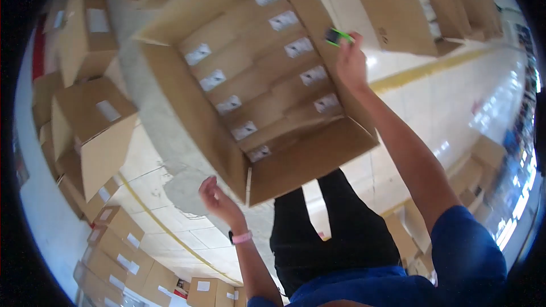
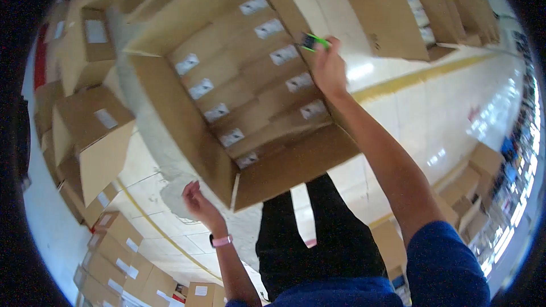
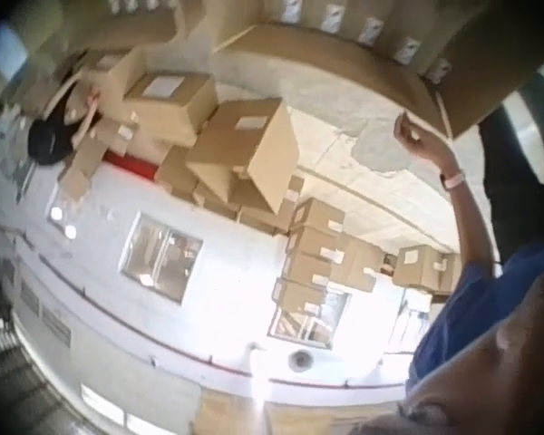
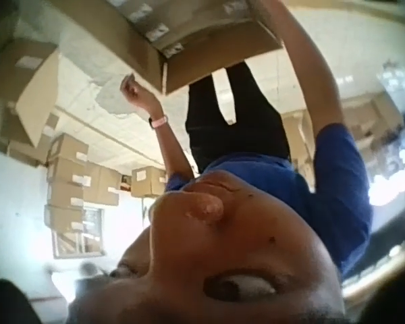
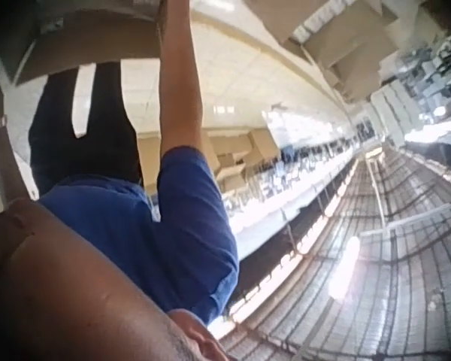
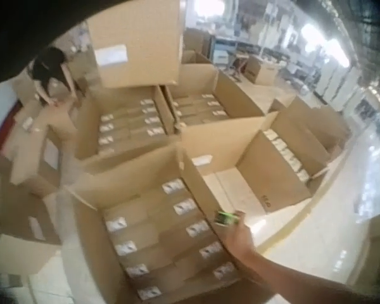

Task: Organizing small shoe boxes into larger shipping cartons and recording the final counts in a logbook.

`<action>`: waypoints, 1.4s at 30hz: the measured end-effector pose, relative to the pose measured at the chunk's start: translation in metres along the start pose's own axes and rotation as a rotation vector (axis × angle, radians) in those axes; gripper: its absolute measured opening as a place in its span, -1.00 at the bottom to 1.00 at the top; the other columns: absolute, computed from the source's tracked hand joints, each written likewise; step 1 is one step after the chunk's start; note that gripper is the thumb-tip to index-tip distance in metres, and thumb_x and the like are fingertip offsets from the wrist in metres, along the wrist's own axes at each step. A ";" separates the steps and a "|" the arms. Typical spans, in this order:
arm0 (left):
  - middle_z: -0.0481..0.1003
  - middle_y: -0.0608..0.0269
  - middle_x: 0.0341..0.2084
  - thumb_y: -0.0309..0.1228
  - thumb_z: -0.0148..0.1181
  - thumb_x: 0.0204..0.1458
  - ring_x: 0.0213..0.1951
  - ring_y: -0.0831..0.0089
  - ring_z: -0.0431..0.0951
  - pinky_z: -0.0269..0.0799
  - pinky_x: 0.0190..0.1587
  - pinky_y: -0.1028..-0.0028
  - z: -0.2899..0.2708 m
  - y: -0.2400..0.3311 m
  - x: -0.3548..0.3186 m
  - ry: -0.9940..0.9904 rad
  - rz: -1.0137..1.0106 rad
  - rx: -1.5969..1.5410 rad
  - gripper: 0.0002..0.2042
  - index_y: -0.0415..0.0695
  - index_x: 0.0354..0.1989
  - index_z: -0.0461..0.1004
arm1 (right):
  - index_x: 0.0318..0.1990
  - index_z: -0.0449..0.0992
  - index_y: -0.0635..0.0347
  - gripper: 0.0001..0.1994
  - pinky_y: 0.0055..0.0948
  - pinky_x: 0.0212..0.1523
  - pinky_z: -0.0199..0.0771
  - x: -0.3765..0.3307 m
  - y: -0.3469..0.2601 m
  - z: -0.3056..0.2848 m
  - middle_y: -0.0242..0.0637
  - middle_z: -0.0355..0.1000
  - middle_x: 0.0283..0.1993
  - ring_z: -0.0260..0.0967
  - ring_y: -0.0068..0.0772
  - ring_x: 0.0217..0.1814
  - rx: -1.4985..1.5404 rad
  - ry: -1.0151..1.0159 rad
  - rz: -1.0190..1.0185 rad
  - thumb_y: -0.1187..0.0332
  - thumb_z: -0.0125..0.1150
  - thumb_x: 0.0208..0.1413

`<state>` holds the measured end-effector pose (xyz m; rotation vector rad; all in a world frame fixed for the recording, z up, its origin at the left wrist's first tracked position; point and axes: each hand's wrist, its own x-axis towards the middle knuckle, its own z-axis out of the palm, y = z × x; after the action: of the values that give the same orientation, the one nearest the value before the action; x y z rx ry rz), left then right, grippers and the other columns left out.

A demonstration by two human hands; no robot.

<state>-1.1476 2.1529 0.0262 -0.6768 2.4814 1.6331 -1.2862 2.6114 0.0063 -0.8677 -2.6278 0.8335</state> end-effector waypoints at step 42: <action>0.56 -0.27 -0.01 -0.36 -0.04 0.37 -0.05 -0.26 0.58 0.53 -0.10 -0.04 -0.104 0.022 0.041 0.047 -0.076 0.344 -0.60 -0.14 0.34 0.25 | -0.27 0.57 0.42 -0.79 -0.40 -0.53 0.65 -0.078 -0.067 -0.224 -0.14 0.58 -0.44 0.59 -0.38 -0.53 -0.132 -0.613 0.389 0.39 0.39 0.13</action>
<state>-1.1763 2.0548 0.0759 -0.7557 2.6377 1.1355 -1.1664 2.6186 0.2217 -1.3740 -3.1073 1.1882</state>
